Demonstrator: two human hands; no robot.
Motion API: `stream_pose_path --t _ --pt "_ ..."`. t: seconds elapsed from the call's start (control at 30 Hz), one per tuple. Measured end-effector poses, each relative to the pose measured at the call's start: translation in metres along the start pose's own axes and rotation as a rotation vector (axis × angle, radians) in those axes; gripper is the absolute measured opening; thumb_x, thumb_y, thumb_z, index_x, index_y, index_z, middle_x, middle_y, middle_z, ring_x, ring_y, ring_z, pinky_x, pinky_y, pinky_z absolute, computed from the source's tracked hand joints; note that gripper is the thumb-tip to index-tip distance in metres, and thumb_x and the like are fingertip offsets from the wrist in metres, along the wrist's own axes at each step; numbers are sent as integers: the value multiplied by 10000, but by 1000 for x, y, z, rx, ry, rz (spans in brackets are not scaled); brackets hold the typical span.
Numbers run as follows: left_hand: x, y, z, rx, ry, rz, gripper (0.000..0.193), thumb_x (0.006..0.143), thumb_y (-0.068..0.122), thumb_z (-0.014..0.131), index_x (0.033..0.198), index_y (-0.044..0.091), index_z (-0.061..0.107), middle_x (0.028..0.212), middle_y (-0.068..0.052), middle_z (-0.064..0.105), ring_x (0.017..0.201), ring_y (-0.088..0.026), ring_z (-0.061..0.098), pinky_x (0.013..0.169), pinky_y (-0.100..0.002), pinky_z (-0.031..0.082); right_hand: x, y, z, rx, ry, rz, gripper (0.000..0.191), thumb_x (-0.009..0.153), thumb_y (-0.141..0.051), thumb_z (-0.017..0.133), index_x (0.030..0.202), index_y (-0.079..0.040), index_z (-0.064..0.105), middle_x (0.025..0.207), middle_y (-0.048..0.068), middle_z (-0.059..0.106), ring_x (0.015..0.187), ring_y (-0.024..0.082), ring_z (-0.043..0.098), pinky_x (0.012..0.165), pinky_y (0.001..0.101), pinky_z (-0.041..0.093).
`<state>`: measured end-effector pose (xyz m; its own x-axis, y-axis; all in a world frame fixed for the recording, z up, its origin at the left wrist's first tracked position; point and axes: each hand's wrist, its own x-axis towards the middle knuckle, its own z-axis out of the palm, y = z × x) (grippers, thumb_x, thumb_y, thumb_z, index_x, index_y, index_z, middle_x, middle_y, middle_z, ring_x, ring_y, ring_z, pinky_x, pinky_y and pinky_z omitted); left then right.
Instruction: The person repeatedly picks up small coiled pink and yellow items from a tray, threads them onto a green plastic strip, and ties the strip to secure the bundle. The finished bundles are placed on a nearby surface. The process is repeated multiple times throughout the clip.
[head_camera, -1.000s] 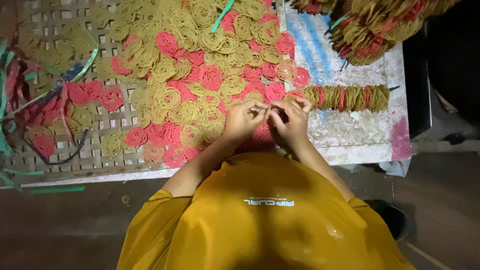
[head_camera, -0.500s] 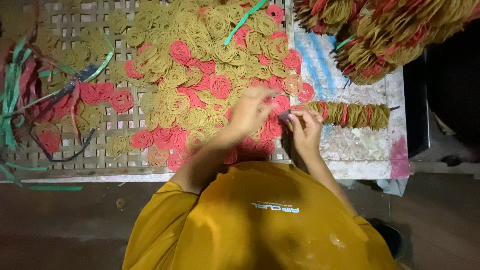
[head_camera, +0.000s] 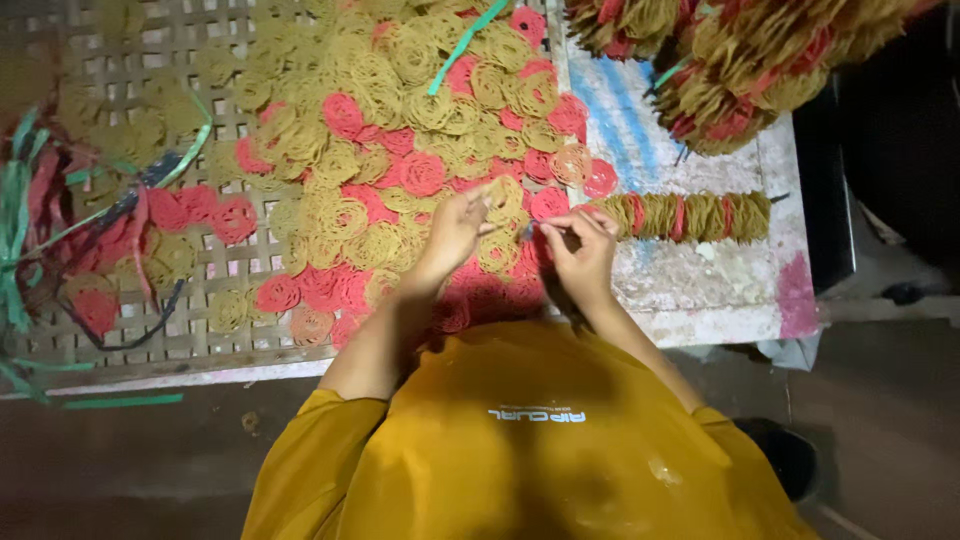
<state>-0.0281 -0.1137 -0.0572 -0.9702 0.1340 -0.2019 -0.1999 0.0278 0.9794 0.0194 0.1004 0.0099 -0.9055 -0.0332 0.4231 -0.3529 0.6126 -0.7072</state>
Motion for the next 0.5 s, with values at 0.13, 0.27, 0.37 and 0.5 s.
stream_pose_path --t 0.13,0.27,0.37,0.5 --pt "-16 -7 25 -66 -94 153 367 1086 96 518 1443 53 591 1239 -136 668 967 -96 668 826 -280 586 1 -6 0 -79 16 -112 75 909 -182 800 904 -120 757 848 28 710 886 218 646 1000 394 346" --pt "-37 25 32 236 -7 414 384 1055 70 547 1435 61 608 1138 -164 771 868 -78 658 813 -246 545 2 -13 -1 -177 -15 -140 60 904 -166 784 892 -114 757 821 28 702 842 210 655 980 405 346" --pt "-48 53 34 468 -61 6 455 1030 109 558 1479 167 609 751 -267 624 587 -144 469 584 -295 448 3 -14 -1 -235 -7 -187 66 898 -162 777 885 -108 740 838 35 702 857 217 664 971 403 345" --pt "-54 64 38 303 -83 265 459 974 34 533 1420 107 617 957 -130 751 617 -85 510 591 -248 490 1 -11 0 -259 -16 -214 78 890 -143 768 865 -95 712 840 43 699 853 219 668 984 412 350"
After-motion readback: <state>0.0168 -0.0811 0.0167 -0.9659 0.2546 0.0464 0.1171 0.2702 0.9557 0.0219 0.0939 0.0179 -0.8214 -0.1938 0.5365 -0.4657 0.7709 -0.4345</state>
